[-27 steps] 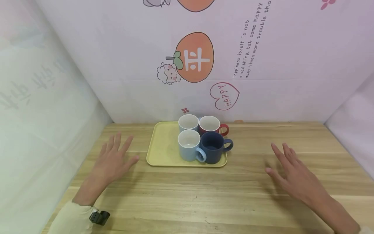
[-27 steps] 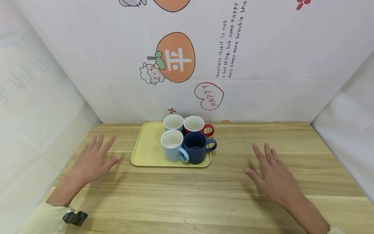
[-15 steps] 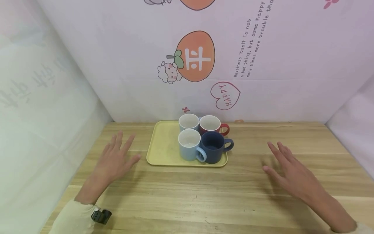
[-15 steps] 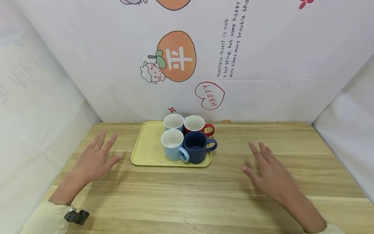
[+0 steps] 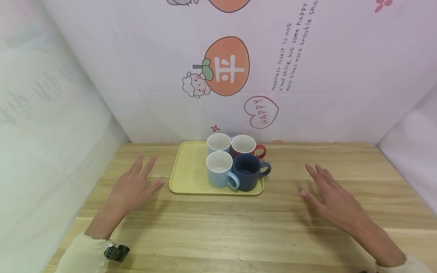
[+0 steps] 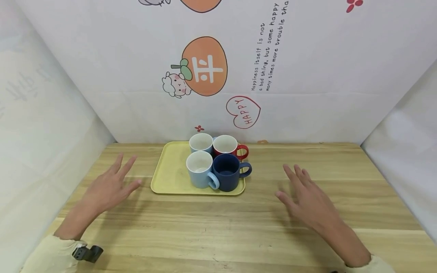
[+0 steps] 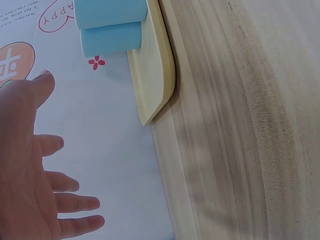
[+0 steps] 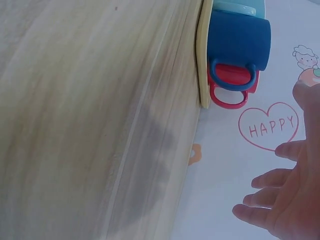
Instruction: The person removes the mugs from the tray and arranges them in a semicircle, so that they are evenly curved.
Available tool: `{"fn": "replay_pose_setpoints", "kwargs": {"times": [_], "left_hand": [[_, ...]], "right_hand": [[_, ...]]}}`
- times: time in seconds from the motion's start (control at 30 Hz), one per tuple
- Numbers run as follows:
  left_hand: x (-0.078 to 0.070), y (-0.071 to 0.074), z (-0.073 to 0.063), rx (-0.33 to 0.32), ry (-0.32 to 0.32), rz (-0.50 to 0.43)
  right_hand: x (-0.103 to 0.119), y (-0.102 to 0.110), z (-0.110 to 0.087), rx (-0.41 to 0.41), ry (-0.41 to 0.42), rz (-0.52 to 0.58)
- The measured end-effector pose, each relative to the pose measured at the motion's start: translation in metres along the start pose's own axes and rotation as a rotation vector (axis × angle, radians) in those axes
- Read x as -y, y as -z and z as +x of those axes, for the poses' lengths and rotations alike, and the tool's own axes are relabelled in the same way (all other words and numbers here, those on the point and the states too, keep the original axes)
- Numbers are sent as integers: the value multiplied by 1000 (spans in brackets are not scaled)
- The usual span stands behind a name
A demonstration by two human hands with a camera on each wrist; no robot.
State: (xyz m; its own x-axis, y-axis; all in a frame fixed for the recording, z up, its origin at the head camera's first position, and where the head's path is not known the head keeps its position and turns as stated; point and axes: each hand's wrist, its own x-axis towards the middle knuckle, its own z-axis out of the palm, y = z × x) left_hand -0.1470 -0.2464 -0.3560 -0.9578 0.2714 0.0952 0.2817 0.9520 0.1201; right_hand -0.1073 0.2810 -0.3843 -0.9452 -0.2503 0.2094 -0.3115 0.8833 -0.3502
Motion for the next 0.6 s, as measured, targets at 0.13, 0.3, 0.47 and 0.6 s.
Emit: {"fn": "replay_pose_setpoints", "kwargs": {"times": [0.13,0.3,0.47,0.6], "left_hand": [[0,2,-2,1,12,-3],[0,3,-2,18,17,-30],[0,2,2,34,26,-74],[-2,1,5,31,43,-103]], "right_hand": [[4,-2,3,2,2,9],[7,-3,7,10,-9,4],[7,-4,11,-57,13,10],[8,-6,12,-186,64,32]]}}
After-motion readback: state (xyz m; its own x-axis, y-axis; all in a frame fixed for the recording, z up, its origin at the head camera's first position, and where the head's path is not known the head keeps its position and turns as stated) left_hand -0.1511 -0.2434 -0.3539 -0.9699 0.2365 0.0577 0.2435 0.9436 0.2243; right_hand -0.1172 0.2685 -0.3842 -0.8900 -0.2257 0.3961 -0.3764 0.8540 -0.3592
